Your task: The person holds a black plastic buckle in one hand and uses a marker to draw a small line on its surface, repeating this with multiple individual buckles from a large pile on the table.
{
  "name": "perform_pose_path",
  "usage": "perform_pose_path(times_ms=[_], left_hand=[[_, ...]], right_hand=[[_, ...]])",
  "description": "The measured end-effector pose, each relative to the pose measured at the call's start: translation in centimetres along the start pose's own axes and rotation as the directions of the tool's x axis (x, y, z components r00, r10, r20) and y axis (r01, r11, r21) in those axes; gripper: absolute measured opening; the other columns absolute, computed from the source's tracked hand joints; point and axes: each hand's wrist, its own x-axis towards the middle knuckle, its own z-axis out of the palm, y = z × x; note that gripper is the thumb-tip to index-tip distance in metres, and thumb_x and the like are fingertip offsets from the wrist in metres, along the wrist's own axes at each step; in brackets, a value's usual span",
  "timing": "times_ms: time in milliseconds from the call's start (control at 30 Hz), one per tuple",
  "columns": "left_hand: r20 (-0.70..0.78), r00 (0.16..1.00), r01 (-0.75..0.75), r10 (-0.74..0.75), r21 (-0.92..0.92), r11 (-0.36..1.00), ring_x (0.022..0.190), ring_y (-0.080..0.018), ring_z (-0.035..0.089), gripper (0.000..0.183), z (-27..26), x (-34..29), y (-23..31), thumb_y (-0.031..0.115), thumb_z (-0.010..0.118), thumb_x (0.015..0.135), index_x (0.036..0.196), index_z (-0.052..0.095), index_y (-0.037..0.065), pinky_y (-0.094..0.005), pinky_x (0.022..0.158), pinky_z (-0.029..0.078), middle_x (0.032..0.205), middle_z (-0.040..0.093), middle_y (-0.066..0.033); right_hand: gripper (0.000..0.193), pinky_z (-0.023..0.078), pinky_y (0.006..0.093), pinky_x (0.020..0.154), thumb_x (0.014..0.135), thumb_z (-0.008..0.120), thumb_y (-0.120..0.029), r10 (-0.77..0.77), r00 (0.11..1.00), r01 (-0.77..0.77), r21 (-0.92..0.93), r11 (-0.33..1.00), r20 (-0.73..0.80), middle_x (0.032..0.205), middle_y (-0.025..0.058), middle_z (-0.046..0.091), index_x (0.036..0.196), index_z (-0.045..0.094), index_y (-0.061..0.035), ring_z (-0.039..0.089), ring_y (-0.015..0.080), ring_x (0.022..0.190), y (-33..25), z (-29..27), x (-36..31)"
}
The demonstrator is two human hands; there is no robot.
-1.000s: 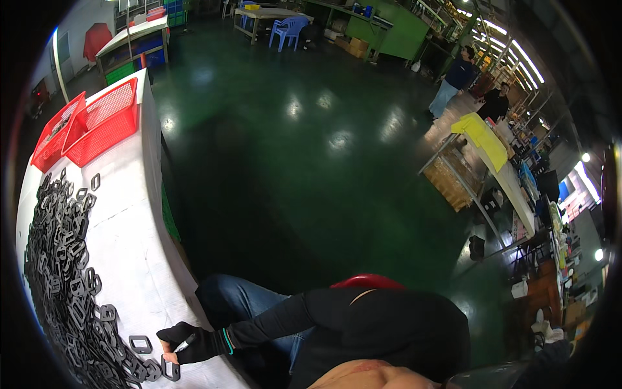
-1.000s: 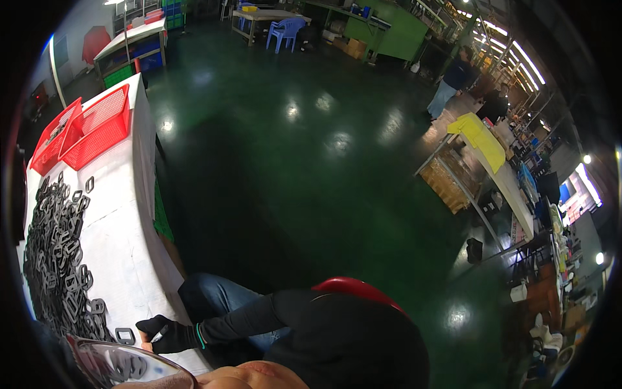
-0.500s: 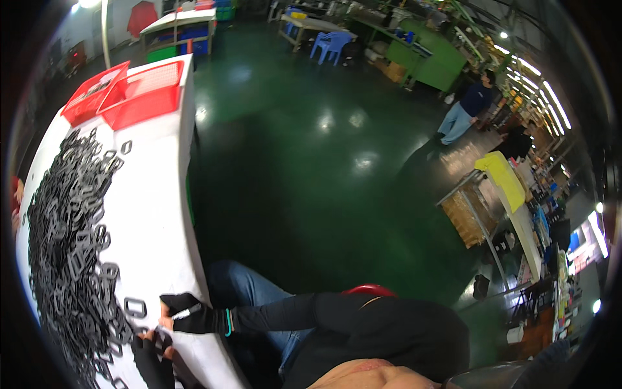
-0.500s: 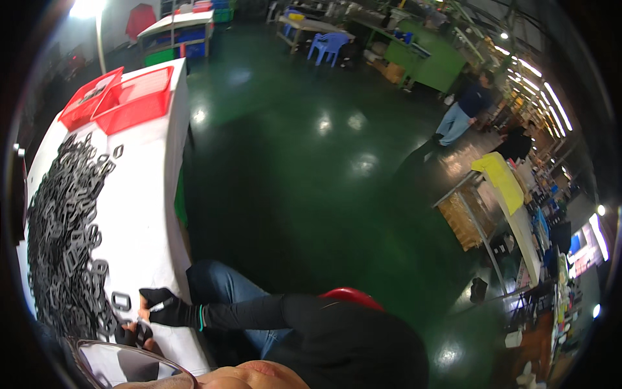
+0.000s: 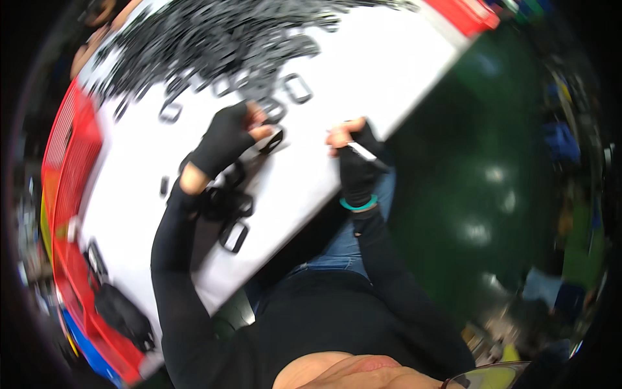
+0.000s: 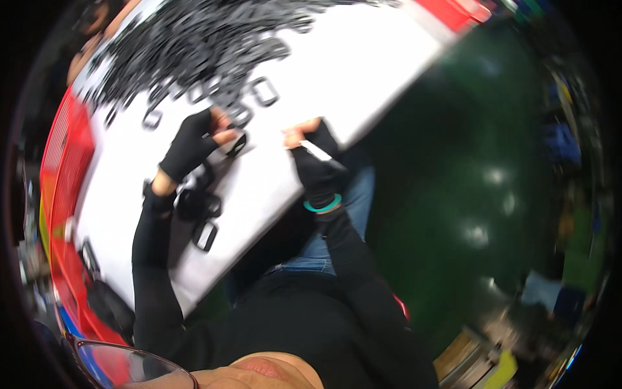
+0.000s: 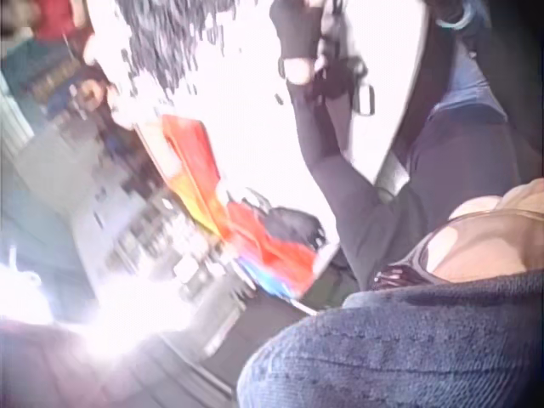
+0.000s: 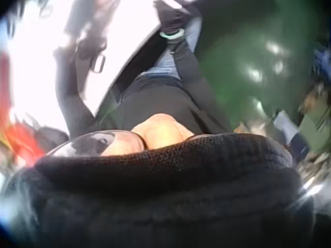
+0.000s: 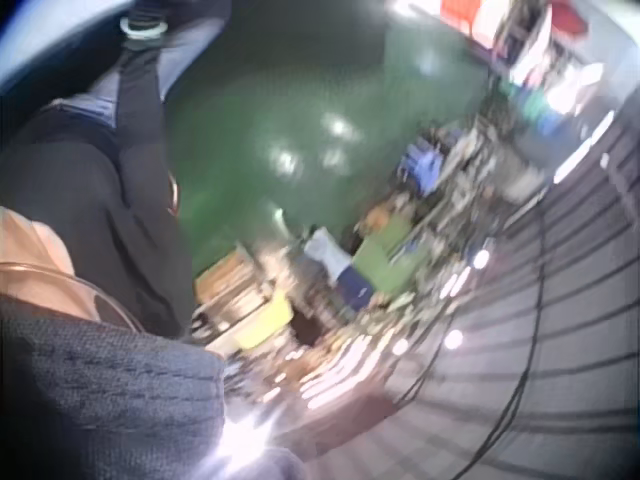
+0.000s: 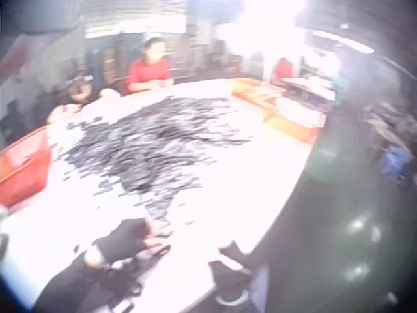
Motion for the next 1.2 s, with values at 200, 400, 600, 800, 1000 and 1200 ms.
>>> perform_pose_path(times_ms=[200,400,600,800,1000,1200], left_hand=[[0.041,0.972,0.225,-0.231,-0.446,0.867,0.053,-0.0048,0.053,0.02,0.1,-2.6,-0.7,0.019,0.069,0.081,0.083,0.056,0.005,-0.018,0.049,0.043,0.068,0.056,0.0007],[-0.021,0.971,0.196,-0.239,-0.508,0.839,0.06,-0.008,0.058,0.021,1.6,-3.2,-0.5,0.019,0.067,0.083,0.086,0.057,0.001,-0.0205,0.051,0.047,0.071,0.058,-0.0024],[-0.005,0.976,0.174,-0.217,-0.581,0.795,0.061,-0.0081,0.058,0.021,1.8,-2.9,-1.2,0.019,0.064,0.085,0.088,0.059,-0.001,-0.0213,0.052,0.047,0.072,0.059,-0.003],[-0.07,0.982,0.109,-0.178,-0.562,0.82,0.06,-0.0085,0.058,0.021,2.0,-3.4,-0.9,0.019,0.064,0.085,0.084,0.059,-0.002,-0.0214,0.052,0.047,0.071,0.059,-0.0038],[-0.124,0.979,0.081,-0.161,-0.491,0.868,0.058,-0.0083,0.057,0.021,2.3,-3.8,-0.4,0.019,0.065,0.085,0.083,0.059,-0.001,-0.0212,0.051,0.047,0.068,0.059,-0.0037],[-0.175,0.977,0.034,-0.123,-0.443,0.896,0.059,-0.0076,0.057,0.019,2.9,-4.0,-0.3,0.016,0.065,0.085,0.083,0.059,-0.001,-0.0209,0.05,0.046,0.067,0.06,-0.0036]], right_hand=[[0.015,0.041,0.0212,0.05,0.085,0.061,-0.012,0.104,0.995,-0.104,-0.133,0.986,-0.004,0.066,0.0074,0.057,0.08,0.051,-0.003,0.05,0.0093,0.052,-0.7,0.5,-0.9],[0.018,0.043,0.0205,0.055,0.084,0.065,-0.014,0.116,0.986,-0.097,-0.155,0.983,0.119,0.068,0.0059,0.06,0.084,0.053,-0.0009,0.053,0.0082,0.058,-0.6,-0.6,-0.7],[0.016,0.043,0.0211,0.058,0.08,0.067,-0.01,0.156,0.97,-0.108,-0.242,0.964,0.186,0.071,0.0044,0.06,0.085,0.056,0.0007,0.052,0.0075,0.061,-1.0,-0.1,-0.6],[0.014,0.042,0.0213,0.056,0.078,0.068,-0.01,0.196,0.939,-0.087,-0.356,0.93,0.282,0.066,0.0003,0.055,0.079,0.058,0.0011,0.051,0.0068,0.06,-1.0,1.5,-2.1],[0.013,0.041,0.022,0.053,0.079,0.067,-0.008,0.156,0.944,-0.03,-0.392,0.919,0.292,0.062,0.0017,0.054,0.077,0.058,0.0016,0.05,0.0063,0.057,-0.6,1.7,-2.2],[0.013,0.04,0.0229,0.05,0.078,0.067,-0.007,0.104,0.946,0.033,-0.409,0.912,0.308,0.06,0.0025,0.054,0.075,0.058,0.0012,0.05,0.0068,0.054,0.0,1.5,-2.2]])
